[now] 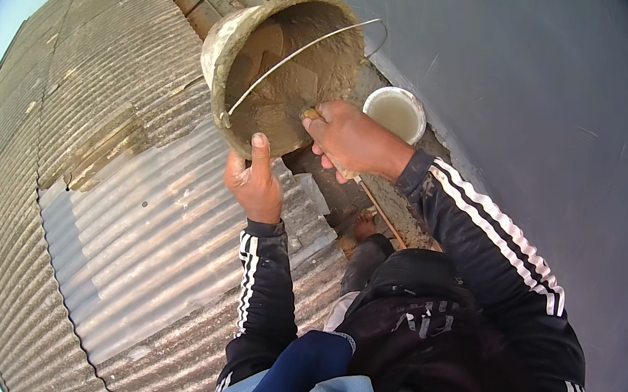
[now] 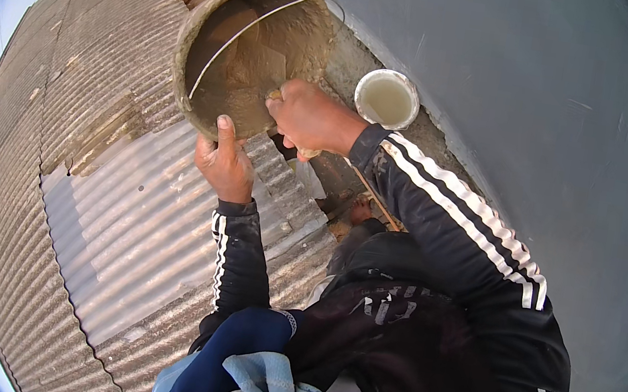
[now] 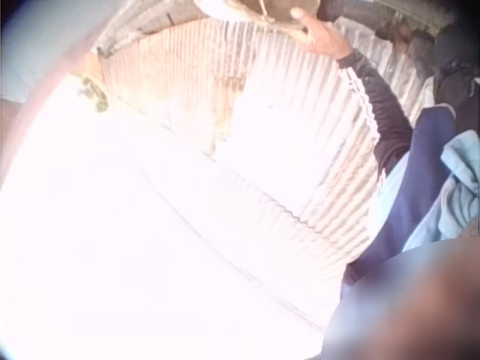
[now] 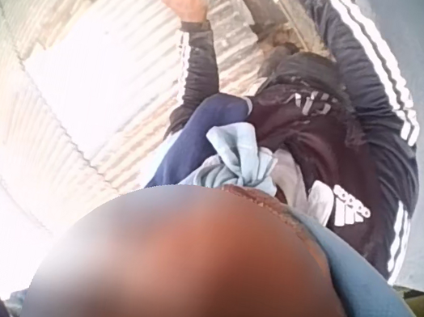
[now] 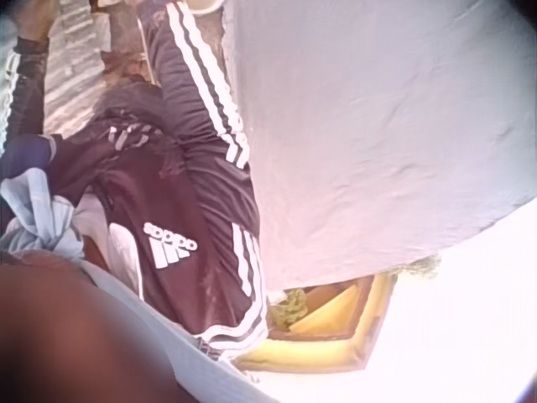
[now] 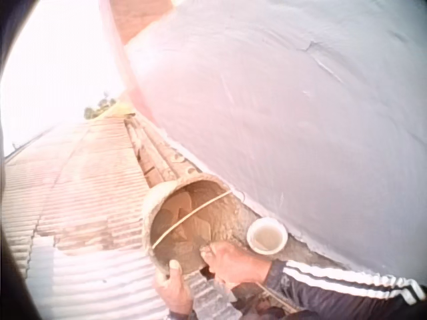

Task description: The person scoops wet cement from a bucket with a trowel and spreads it along a narrow gap between corrugated roof sheets. They repeatedly smooth the cement with the trowel and occasionally use their hand to press and level the material.

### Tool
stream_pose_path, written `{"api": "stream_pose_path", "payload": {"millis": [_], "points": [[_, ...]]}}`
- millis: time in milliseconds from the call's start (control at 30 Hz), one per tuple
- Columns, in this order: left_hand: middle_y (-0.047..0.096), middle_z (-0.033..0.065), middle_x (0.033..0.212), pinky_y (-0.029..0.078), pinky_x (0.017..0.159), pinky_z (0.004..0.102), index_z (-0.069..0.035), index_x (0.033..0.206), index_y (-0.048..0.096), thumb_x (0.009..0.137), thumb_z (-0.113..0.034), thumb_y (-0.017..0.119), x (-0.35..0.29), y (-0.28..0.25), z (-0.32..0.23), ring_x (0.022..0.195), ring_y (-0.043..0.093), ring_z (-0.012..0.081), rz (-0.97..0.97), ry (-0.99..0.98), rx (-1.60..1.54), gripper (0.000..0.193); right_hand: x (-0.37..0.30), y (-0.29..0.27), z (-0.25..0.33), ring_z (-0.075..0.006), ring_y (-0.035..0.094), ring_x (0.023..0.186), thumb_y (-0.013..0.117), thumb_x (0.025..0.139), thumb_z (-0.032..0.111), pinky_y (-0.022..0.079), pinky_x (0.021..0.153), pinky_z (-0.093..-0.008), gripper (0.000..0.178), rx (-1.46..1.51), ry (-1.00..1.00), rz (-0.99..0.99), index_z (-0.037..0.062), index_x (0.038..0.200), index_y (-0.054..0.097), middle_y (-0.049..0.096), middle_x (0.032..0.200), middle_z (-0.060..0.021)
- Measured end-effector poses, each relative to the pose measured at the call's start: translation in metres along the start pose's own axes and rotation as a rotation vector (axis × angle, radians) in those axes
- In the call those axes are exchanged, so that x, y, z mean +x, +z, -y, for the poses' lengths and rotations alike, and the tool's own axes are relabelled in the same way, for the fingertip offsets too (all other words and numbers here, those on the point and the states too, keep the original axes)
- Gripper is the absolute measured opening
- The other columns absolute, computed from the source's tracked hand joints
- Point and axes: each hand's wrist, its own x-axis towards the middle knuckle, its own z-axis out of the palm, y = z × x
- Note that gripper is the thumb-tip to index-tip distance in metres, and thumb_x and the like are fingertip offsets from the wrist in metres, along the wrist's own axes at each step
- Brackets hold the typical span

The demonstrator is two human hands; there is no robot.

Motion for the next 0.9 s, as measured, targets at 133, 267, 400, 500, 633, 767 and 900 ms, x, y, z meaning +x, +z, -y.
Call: {"api": "stream_pose_path", "payload": {"millis": [133,267,400,500,633,767,900], "points": [[0.072,0.0134,0.118,0.062,0.083,0.035,0.004,0.123,0.065,0.109,-0.019,0.065,-0.002,0.0,0.006,0.102,0.07,0.0192,0.008,-0.132,-0.215,0.027,0.004,0.007,-0.021,-0.0156,0.064,0.066,0.058,0.11,0.032,0.054,0.047,-0.0317,0.032,0.827,0.142,0.119,-0.0006,0.11,0.059,0.064,0.091,-0.0102],[0.071,0.0133,0.12,0.064,0.084,0.037,0.003,0.124,0.064,0.109,-0.022,0.065,-0.011,0.008,0.012,0.101,0.072,0.0203,-0.055,-0.225,-0.294,0.029,0.015,0.015,-0.05,-0.012,0.061,0.067,0.055,0.112,0.035,0.05,0.046,-0.0277,0.037,1.198,0.208,0.295,-0.0013,0.121,0.061,0.063,0.093,-0.008],[0.071,0.0106,0.119,0.064,0.077,0.0334,-0.002,0.124,0.064,0.109,-0.027,0.066,-0.018,0.006,0.025,0.099,0.072,0.0183,-0.122,-0.371,-0.323,0.029,0.005,0.012,-0.092,-0.009,0.058,0.067,0.052,0.114,0.038,0.046,0.046,-0.0229,0.046,1.265,0.198,0.374,-0.0025,0.134,0.06,0.061,0.095,-0.0062],[0.073,0.0082,0.116,0.063,0.071,0.0315,-0.005,0.125,0.065,0.109,-0.03,0.066,-0.017,-0.003,0.05,0.095,0.073,0.0162,-0.184,-0.503,-0.3,0.03,-0.015,-0.004,-0.123,-0.0069,0.057,0.066,0.052,0.114,0.041,0.044,0.045,-0.0211,0.049,1.076,0.229,0.327,-0.0024,0.137,0.059,0.061,0.094,-0.0043],[0.074,0.0071,0.112,0.064,0.067,0.0325,-0.006,0.126,0.065,0.107,-0.031,0.068,-0.017,-0.015,0.097,0.091,0.074,0.0161,-0.277,-0.588,-0.212,0.032,-0.04,-0.034,-0.156,-0.0045,0.055,0.061,0.052,0.114,0.042,0.045,0.042,-0.0205,0.049,0.852,0.297,0.273,-0.0011,0.136,0.06,0.061,0.091,-0.0024],[0.071,0.013,0.121,0.068,0.075,0.0397,-0.003,0.13,0.062,0.106,-0.03,0.07,-0.012,-0.035,0.134,0.099,0.074,0.0236,-0.385,-0.594,-0.198,0.038,-0.066,-0.059,-0.196,-0.0045,0.055,0.059,0.054,0.113,0.039,0.046,0.042,-0.0203,0.048,0.697,0.387,0.192,-0.002,0.138,0.059,0.063,0.09,-0.0025],[0.066,0.0167,0.129,0.069,0.078,0.0433,0.003,0.137,0.055,0.105,-0.03,0.072,-0.011,-0.067,0.157,0.108,0.073,0.0297,-0.458,-0.615,-0.193,0.049,-0.097,-0.046,-0.274,-0.0074,0.06,0.061,0.059,0.11,0.03,0.049,0.046,-0.024,0.045,0.479,0.535,0.014,-0.0015,0.142,0.056,0.065,0.09,-0.0041]]}}
